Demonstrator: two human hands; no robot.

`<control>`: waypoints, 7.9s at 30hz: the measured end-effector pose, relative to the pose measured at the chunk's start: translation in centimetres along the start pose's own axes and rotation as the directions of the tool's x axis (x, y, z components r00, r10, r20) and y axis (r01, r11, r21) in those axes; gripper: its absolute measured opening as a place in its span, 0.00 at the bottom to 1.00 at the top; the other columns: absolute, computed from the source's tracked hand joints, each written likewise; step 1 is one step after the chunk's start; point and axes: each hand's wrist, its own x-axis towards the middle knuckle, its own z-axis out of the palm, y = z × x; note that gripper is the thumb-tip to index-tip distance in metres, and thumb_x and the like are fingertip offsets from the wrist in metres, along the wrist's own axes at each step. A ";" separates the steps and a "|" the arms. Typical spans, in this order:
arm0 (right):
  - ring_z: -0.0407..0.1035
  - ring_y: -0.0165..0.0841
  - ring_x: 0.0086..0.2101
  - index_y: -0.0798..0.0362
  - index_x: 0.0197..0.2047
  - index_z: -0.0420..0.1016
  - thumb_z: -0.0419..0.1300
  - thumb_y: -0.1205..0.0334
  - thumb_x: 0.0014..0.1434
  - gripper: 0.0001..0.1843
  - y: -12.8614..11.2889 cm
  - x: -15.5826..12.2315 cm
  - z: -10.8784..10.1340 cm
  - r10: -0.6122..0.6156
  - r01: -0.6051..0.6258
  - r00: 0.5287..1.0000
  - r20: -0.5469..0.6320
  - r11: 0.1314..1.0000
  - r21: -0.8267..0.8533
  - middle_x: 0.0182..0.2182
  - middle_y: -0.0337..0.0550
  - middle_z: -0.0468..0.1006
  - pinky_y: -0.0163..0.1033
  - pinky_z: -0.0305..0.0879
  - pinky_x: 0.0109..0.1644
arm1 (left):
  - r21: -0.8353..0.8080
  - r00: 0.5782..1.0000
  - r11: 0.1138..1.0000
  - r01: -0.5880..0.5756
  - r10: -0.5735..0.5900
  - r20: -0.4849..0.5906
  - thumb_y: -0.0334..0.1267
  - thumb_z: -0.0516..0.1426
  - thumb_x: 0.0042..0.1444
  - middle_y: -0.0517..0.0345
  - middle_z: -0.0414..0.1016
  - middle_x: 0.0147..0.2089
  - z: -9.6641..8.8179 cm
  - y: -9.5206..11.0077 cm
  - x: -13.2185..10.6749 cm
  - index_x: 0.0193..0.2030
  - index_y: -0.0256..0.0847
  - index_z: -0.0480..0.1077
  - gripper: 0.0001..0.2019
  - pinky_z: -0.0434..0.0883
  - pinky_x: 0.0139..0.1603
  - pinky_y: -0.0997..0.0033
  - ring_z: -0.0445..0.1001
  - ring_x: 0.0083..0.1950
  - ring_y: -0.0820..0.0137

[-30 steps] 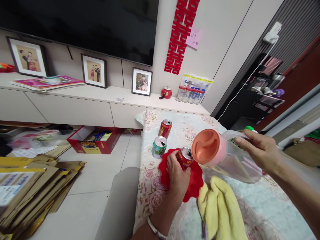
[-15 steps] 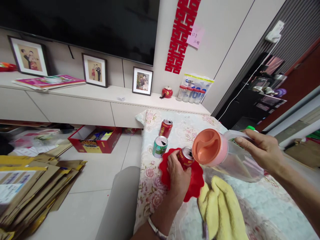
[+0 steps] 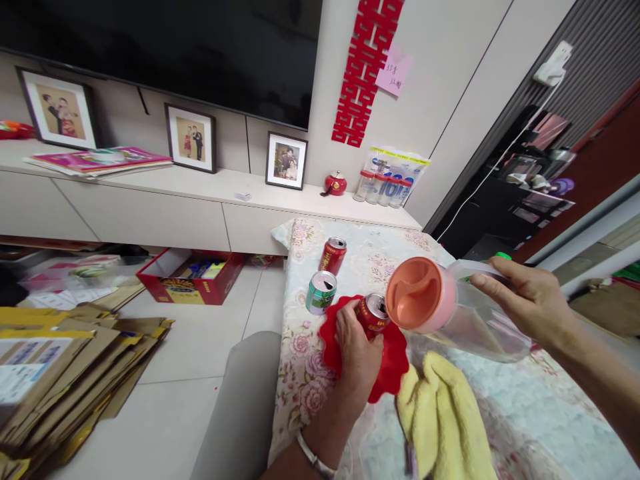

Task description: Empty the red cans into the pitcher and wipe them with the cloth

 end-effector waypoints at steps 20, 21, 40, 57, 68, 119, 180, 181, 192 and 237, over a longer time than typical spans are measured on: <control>0.53 0.32 0.22 0.46 0.24 0.59 0.59 0.33 0.64 0.29 -0.3 -0.2 -0.3 0.008 -0.008 1.000 0.029 1.000 0.000 0.19 0.36 0.56 0.40 0.49 0.23 | -0.008 1.000 1.000 0.013 -0.013 0.011 0.14 0.64 0.43 0.51 0.73 0.55 0.1 -0.1 0.1 0.55 0.45 0.63 0.35 0.71 0.63 0.46 0.73 0.61 0.53; 0.53 0.32 0.22 0.46 0.24 0.59 0.59 0.33 0.64 0.29 -0.4 -0.2 -0.2 0.009 -0.009 0.999 0.032 1.000 0.001 0.20 0.36 0.56 0.40 0.49 0.23 | -0.009 1.000 1.000 0.013 -0.013 0.009 0.14 0.63 0.43 0.51 0.73 0.55 0.2 -0.2 0.1 0.55 0.46 0.63 0.35 0.71 0.63 0.47 0.73 0.61 0.53; 0.53 0.32 0.22 0.46 0.24 0.59 0.58 0.32 0.63 0.30 -0.6 0.0 -0.3 0.004 -0.003 0.999 0.038 1.000 -0.010 0.19 0.35 0.56 0.40 0.50 0.22 | -0.010 1.000 1.000 0.019 -0.019 0.010 0.14 0.63 0.42 0.50 0.73 0.55 0.2 -0.2 0.1 0.55 0.45 0.64 0.35 0.71 0.63 0.47 0.73 0.60 0.53; 0.53 0.33 0.22 0.45 0.25 0.59 0.58 0.33 0.65 0.28 -1.0 0.0 -0.3 0.005 -0.005 0.999 0.043 1.000 -0.007 0.20 0.36 0.55 0.42 0.50 0.24 | -0.015 1.000 1.000 0.017 -0.016 0.006 0.15 0.63 0.43 0.51 0.73 0.55 0.2 -0.2 0.1 0.55 0.46 0.63 0.35 0.71 0.63 0.46 0.73 0.61 0.53; 0.54 0.33 0.21 0.45 0.25 0.60 0.57 0.32 0.64 0.29 -1.0 0.1 -0.5 -0.001 0.002 0.999 0.045 1.000 -0.029 0.19 0.36 0.56 0.41 0.50 0.23 | -0.014 1.000 1.000 0.016 -0.016 0.003 0.15 0.63 0.43 0.52 0.73 0.55 0.2 -0.1 0.0 0.55 0.46 0.64 0.34 0.71 0.63 0.46 0.73 0.60 0.54; 0.53 0.31 0.22 0.46 0.25 0.59 0.58 0.33 0.64 0.29 -0.6 0.0 -0.4 -0.001 0.002 0.999 0.054 1.000 -0.017 0.19 0.35 0.56 0.40 0.50 0.24 | -0.007 1.000 1.000 0.001 -0.001 -0.007 0.16 0.64 0.44 0.50 0.74 0.54 0.3 -0.5 0.1 0.56 0.45 0.64 0.33 0.71 0.63 0.46 0.74 0.60 0.52; 0.54 0.32 0.22 0.46 0.25 0.60 0.58 0.33 0.65 0.29 0.1 -0.1 -0.2 -0.014 0.016 0.999 0.052 0.999 -0.034 0.19 0.35 0.56 0.40 0.50 0.24 | -0.027 1.000 0.999 0.026 -0.025 0.010 0.15 0.63 0.43 0.52 0.73 0.54 0.1 -0.2 0.1 0.55 0.46 0.63 0.34 0.71 0.63 0.46 0.73 0.60 0.53; 0.54 0.32 0.22 0.46 0.26 0.60 0.58 0.34 0.65 0.28 0.1 -0.1 -0.2 -0.011 0.012 0.999 0.053 0.999 -0.029 0.19 0.35 0.56 0.41 0.50 0.24 | -0.026 1.000 0.999 0.026 -0.025 0.007 0.15 0.63 0.43 0.52 0.73 0.54 0.1 -0.2 0.1 0.55 0.46 0.63 0.34 0.71 0.63 0.46 0.73 0.60 0.53; 0.54 0.32 0.22 0.46 0.26 0.61 0.58 0.33 0.65 0.28 -0.2 -0.1 -0.2 -0.014 0.016 0.999 0.052 0.999 -0.033 0.19 0.35 0.56 0.40 0.51 0.24 | -0.024 1.000 1.000 0.017 -0.017 0.001 0.14 0.63 0.43 0.51 0.73 0.54 0.1 -0.1 0.1 0.54 0.45 0.64 0.33 0.71 0.62 0.47 0.73 0.60 0.53; 0.55 0.35 0.22 0.44 0.27 0.63 0.57 0.34 0.65 0.25 0.1 -0.2 -0.2 -0.010 0.012 0.998 0.063 0.999 -0.035 0.20 0.37 0.57 0.43 0.51 0.25 | -0.030 1.000 0.999 0.018 -0.018 -0.005 0.15 0.63 0.43 0.51 0.72 0.54 0.2 -0.3 0.1 0.54 0.46 0.63 0.33 0.71 0.62 0.47 0.73 0.59 0.53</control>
